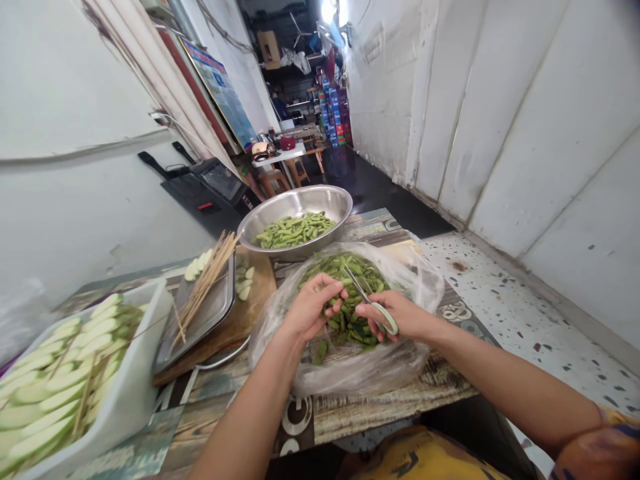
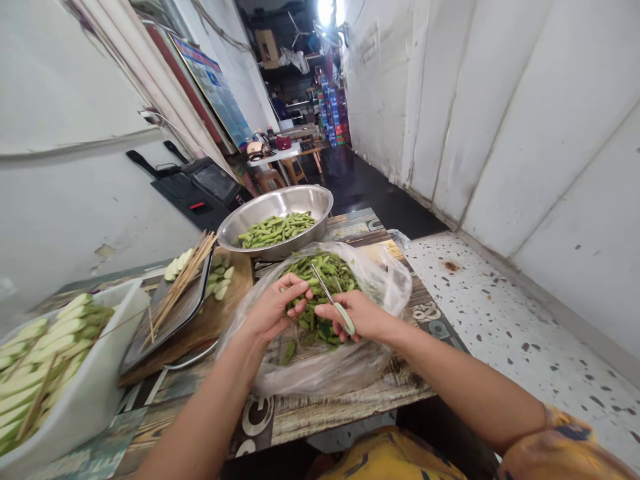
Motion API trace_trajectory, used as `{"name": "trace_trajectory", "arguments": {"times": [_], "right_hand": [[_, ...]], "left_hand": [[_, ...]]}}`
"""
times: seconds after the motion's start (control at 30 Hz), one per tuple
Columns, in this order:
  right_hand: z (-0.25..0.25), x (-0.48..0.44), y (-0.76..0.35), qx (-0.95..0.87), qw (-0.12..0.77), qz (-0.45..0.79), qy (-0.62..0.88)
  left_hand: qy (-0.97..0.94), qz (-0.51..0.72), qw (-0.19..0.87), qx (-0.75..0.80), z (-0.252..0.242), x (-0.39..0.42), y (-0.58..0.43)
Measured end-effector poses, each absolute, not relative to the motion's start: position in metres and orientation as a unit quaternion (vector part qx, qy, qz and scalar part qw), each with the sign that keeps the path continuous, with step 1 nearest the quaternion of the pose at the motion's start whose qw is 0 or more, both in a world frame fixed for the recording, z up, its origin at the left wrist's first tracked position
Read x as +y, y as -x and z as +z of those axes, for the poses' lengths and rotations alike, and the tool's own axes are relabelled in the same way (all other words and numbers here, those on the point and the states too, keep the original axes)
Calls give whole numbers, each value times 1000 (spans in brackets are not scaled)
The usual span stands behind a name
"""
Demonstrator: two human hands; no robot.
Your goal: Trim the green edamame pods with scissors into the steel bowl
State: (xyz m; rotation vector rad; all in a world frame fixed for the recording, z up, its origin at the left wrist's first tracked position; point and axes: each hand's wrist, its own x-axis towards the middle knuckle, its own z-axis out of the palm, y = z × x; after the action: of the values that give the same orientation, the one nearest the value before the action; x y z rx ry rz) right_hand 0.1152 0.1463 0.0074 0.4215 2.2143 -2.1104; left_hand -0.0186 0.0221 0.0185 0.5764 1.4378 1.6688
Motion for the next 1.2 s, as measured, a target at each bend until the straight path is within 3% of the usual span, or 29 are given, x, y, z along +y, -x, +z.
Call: {"name": "trace_trajectory", "arguments": {"times": [0.73,1.2], "right_hand": [[14,148,-118,726,36,-678,-112],[7,154,-115,740,7,-654,-154]], "left_hand": [[-254,678,345,597,12,26,6],[-245,668,359,604,16,25,12]]}}
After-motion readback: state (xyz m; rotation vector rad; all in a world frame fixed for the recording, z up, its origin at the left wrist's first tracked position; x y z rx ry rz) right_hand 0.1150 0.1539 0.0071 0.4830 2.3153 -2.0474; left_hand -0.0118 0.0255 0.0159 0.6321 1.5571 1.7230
